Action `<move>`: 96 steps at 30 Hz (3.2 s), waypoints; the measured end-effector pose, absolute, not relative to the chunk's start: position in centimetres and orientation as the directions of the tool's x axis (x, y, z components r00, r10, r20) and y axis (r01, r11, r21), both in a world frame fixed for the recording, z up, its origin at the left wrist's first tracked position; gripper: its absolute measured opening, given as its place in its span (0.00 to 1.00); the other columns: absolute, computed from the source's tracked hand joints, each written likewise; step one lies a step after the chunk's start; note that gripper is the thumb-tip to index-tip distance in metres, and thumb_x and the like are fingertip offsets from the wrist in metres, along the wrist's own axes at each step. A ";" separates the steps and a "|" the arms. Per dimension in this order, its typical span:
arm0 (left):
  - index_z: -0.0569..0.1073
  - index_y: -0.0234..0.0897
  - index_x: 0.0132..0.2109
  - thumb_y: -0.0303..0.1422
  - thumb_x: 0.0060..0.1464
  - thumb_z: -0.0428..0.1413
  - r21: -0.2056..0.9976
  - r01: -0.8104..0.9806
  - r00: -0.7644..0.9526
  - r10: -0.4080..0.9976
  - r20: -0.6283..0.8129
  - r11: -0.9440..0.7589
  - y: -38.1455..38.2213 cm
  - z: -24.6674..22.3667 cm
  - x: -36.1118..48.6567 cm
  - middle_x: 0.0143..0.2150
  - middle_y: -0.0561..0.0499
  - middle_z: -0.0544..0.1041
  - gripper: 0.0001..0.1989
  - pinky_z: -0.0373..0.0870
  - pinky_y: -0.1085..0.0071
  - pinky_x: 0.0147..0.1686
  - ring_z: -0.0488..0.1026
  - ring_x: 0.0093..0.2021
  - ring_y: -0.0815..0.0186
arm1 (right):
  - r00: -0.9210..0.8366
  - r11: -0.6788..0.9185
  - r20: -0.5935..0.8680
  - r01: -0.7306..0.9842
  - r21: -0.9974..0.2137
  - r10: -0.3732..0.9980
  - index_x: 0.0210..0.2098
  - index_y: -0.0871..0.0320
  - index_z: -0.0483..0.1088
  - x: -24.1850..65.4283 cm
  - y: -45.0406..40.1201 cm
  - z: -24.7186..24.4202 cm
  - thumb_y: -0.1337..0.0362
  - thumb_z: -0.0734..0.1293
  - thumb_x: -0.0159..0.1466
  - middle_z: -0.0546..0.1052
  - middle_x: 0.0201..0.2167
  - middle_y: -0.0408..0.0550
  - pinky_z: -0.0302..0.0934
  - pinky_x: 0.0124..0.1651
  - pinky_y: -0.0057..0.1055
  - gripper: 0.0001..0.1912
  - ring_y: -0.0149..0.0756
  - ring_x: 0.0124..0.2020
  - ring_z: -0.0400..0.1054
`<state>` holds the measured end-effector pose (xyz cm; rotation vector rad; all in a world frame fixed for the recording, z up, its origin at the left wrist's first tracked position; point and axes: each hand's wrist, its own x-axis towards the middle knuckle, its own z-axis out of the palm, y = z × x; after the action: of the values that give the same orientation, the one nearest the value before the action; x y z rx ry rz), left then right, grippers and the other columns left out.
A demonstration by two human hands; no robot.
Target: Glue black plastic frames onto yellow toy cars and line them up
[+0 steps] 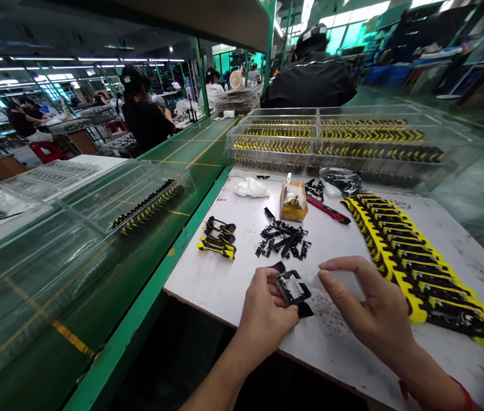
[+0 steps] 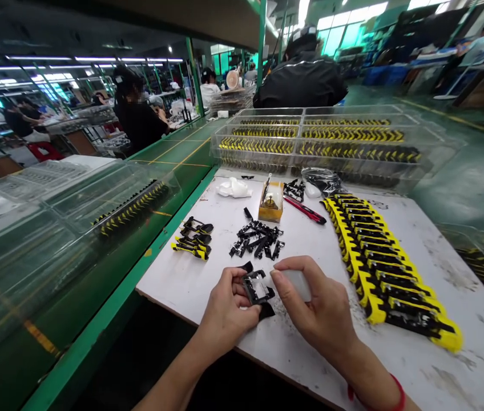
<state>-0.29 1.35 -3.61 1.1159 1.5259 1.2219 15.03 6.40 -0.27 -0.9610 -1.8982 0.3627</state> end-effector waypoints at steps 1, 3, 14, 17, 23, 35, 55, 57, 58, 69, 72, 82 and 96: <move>0.62 0.35 0.49 0.23 0.38 0.59 0.984 0.129 -0.231 0.969 -0.088 0.120 1.4 -3.6 -0.3 0.37 0.49 0.73 0.28 0.72 0.73 0.30 0.73 0.32 0.67 | -0.249 0.657 0.625 0.470 -0.589 0.739 0.37 0.55 0.67 15.0 6.4 -0.3 0.58 0.63 0.64 0.75 0.28 0.42 0.48 0.14 0.26 0.07 0.22 0.09 0.50; 0.62 0.35 0.49 0.23 0.38 0.59 0.984 0.128 -0.230 0.969 -0.094 0.126 1.4 -3.6 -0.4 0.38 0.48 0.73 0.28 0.71 0.73 0.30 0.73 0.32 0.67 | -0.253 0.674 0.646 0.473 -0.567 0.721 0.37 0.55 0.67 14.9 6.5 -0.4 0.58 0.64 0.64 0.75 0.29 0.43 0.49 0.15 0.26 0.08 0.22 0.09 0.51; 0.62 0.35 0.49 0.23 0.37 0.59 0.985 0.117 -0.216 0.971 -0.100 0.128 1.3 -3.2 -0.5 0.39 0.48 0.72 0.28 0.72 0.73 0.30 0.72 0.31 0.68 | -0.266 0.671 0.646 0.522 -0.527 0.715 0.37 0.56 0.68 14.4 6.8 -0.6 0.57 0.63 0.65 0.76 0.32 0.43 0.52 0.17 0.26 0.08 0.20 0.10 0.53; 0.62 0.35 0.49 0.23 0.37 0.59 0.984 0.122 -0.212 0.972 -0.100 0.128 1.3 -3.1 -0.5 0.37 0.49 0.71 0.28 0.72 0.73 0.30 0.72 0.30 0.68 | -0.257 0.647 0.622 0.524 -0.554 0.740 0.37 0.56 0.68 14.5 6.7 -0.6 0.57 0.63 0.65 0.76 0.32 0.43 0.52 0.17 0.26 0.08 0.21 0.11 0.54; 0.61 0.36 0.49 0.24 0.37 0.60 0.987 0.097 -0.197 0.975 -0.104 0.125 1.5 -3.5 -0.6 0.34 0.53 0.71 0.29 0.70 0.75 0.27 0.72 0.28 0.70 | -0.244 0.665 0.646 0.496 -0.558 0.723 0.36 0.54 0.68 14.4 6.9 -0.6 0.56 0.64 0.64 0.76 0.30 0.41 0.51 0.15 0.25 0.08 0.21 0.09 0.53; 0.62 0.35 0.49 0.23 0.37 0.60 0.985 0.125 -0.202 0.975 -0.092 0.119 1.4 -3.6 -0.6 0.39 0.49 0.72 0.29 0.73 0.74 0.29 0.72 0.29 0.70 | -0.206 0.649 0.662 0.537 -0.539 0.720 0.35 0.57 0.69 14.4 6.6 -0.2 0.59 0.65 0.63 0.75 0.30 0.43 0.52 0.15 0.25 0.08 0.21 0.10 0.53; 0.62 0.35 0.49 0.22 0.37 0.60 0.984 0.129 -0.201 0.975 -0.091 0.119 1.4 -3.5 -0.8 0.42 0.47 0.72 0.29 0.74 0.73 0.30 0.73 0.31 0.70 | -0.217 0.648 0.658 0.550 -0.528 0.721 0.35 0.54 0.69 14.7 7.0 -0.6 0.57 0.65 0.63 0.76 0.29 0.43 0.52 0.16 0.27 0.07 0.25 0.13 0.58; 0.62 0.35 0.49 0.22 0.37 0.60 0.984 0.136 -0.202 0.976 -0.085 0.114 1.4 -3.5 -0.7 0.41 0.47 0.72 0.29 0.73 0.73 0.30 0.72 0.31 0.70 | -0.184 0.636 0.666 0.553 -0.538 0.723 0.35 0.54 0.69 14.9 7.0 -0.6 0.57 0.65 0.63 0.75 0.30 0.44 0.53 0.18 0.28 0.07 0.29 0.18 0.63; 0.62 0.35 0.50 0.22 0.37 0.60 0.984 0.139 -0.201 0.976 -0.079 0.108 1.4 -3.4 -0.7 0.41 0.47 0.72 0.29 0.73 0.73 0.31 0.72 0.31 0.69 | -0.170 0.630 0.666 0.552 -0.546 0.726 0.35 0.54 0.69 15.1 7.1 -0.6 0.57 0.65 0.63 0.75 0.30 0.45 0.53 0.19 0.29 0.07 0.31 0.20 0.64; 0.62 0.34 0.50 0.22 0.37 0.60 0.983 0.150 -0.204 0.976 -0.070 0.102 1.5 -3.4 -0.6 0.40 0.47 0.72 0.29 0.73 0.73 0.32 0.73 0.33 0.68 | -0.157 0.596 0.624 0.540 -0.595 0.766 0.35 0.51 0.69 16.1 7.2 -0.5 0.56 0.65 0.64 0.74 0.32 0.45 0.59 0.29 0.34 0.06 0.39 0.29 0.69; 0.62 0.35 0.50 0.23 0.38 0.59 0.982 0.168 -0.207 0.977 -0.044 0.080 1.4 -3.8 -0.6 0.42 0.46 0.72 0.29 0.74 0.73 0.33 0.73 0.34 0.68 | -0.186 0.599 0.605 0.525 -0.605 0.774 0.35 0.51 0.68 15.9 7.2 -0.4 0.57 0.65 0.64 0.74 0.32 0.45 0.60 0.29 0.34 0.06 0.39 0.30 0.69; 0.61 0.36 0.51 0.24 0.40 0.60 0.989 0.142 -0.202 0.979 -0.017 0.047 1.4 -4.3 -0.7 0.42 0.47 0.73 0.29 0.74 0.72 0.33 0.74 0.34 0.67 | -0.287 0.633 0.575 0.494 -0.597 0.766 0.33 0.53 0.69 16.8 7.4 -0.1 0.58 0.66 0.63 0.74 0.29 0.43 0.58 0.23 0.28 0.06 0.34 0.27 0.69; 0.61 0.38 0.52 0.24 0.41 0.61 0.988 0.148 -0.202 0.979 -0.001 0.032 1.3 -4.8 -0.9 0.42 0.48 0.73 0.30 0.75 0.72 0.34 0.75 0.34 0.68 | -0.373 0.623 0.499 0.459 -0.634 0.782 0.33 0.52 0.69 16.9 7.4 0.2 0.58 0.65 0.62 0.73 0.28 0.43 0.52 0.17 0.26 0.06 0.34 0.26 0.68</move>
<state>-0.88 1.34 -4.80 1.2052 1.4802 1.2696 16.92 7.43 0.15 -0.9736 -2.0293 0.5030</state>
